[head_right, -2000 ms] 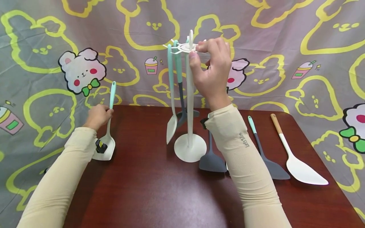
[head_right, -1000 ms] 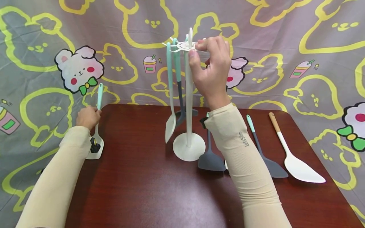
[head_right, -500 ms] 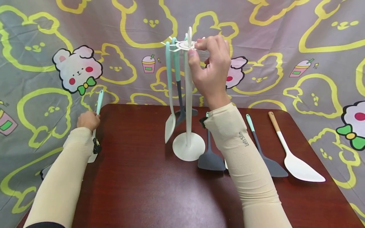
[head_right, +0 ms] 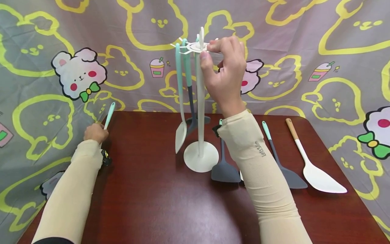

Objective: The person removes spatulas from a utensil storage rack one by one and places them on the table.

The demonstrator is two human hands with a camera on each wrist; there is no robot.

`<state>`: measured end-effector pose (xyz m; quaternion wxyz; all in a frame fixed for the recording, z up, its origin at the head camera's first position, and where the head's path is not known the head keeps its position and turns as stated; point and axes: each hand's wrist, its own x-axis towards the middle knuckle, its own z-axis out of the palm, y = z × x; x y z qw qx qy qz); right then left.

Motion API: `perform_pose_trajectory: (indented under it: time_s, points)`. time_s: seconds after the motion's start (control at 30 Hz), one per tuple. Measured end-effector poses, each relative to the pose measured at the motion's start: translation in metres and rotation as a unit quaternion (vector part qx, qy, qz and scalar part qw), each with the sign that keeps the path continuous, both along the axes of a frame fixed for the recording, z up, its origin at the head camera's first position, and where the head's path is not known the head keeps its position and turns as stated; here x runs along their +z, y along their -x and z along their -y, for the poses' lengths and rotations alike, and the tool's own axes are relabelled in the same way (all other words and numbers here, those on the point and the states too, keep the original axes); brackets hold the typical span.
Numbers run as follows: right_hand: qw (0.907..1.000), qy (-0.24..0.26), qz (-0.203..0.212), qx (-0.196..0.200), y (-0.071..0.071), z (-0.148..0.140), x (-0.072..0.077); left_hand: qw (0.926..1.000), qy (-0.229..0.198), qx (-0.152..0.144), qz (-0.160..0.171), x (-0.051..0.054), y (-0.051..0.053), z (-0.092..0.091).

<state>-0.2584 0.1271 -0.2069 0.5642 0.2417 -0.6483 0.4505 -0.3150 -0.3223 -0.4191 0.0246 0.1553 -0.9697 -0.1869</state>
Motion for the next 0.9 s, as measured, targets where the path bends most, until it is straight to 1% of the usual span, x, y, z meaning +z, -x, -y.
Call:
perform_pose_trajectory:
  time_s: [0.17,0.3,0.43,0.57,0.63,0.73,0.8,0.9]
  points:
    - [1.0,0.002,0.002,0.003,-0.0005,-0.0001,0.0005,0.9994,-0.011,0.02,0.025,0.0006,-0.0008,-0.005]
    - [1.0,0.002,0.002,0.001,-0.0008,-0.0003,0.0006,0.9985,-0.015,0.029,0.044,-0.0009,0.0003,-0.0075]
    - [1.0,-0.001,0.005,-0.002,-0.0012,0.0008,-0.0007,0.9964,-0.024,0.048,0.065,-0.0034,0.0016,-0.005]
    - [1.0,0.0,0.003,-0.003,-0.0011,0.0011,-0.0015,0.9944,-0.031,0.067,0.076,-0.005,0.0022,-0.0014]
    - [1.0,0.002,0.0,-0.003,-0.0008,0.0005,-0.0012,0.994,-0.031,0.069,0.08,-0.0061,0.0031,-0.0007]
    - [1.0,0.003,-0.001,-0.002,-0.0002,0.0001,-0.0005,0.9938,-0.025,0.063,0.088,-0.0075,0.0039,0.0001]
    - [1.0,0.004,-0.001,0.0,0.0002,0.0002,0.0,0.9941,-0.017,0.057,0.091,-0.0067,0.0029,-0.0005]
    - [1.0,0.006,-0.001,0.0,0.0006,0.0001,0.0008,0.9929,-0.022,0.06,0.1,-0.0049,0.0023,-0.0019]
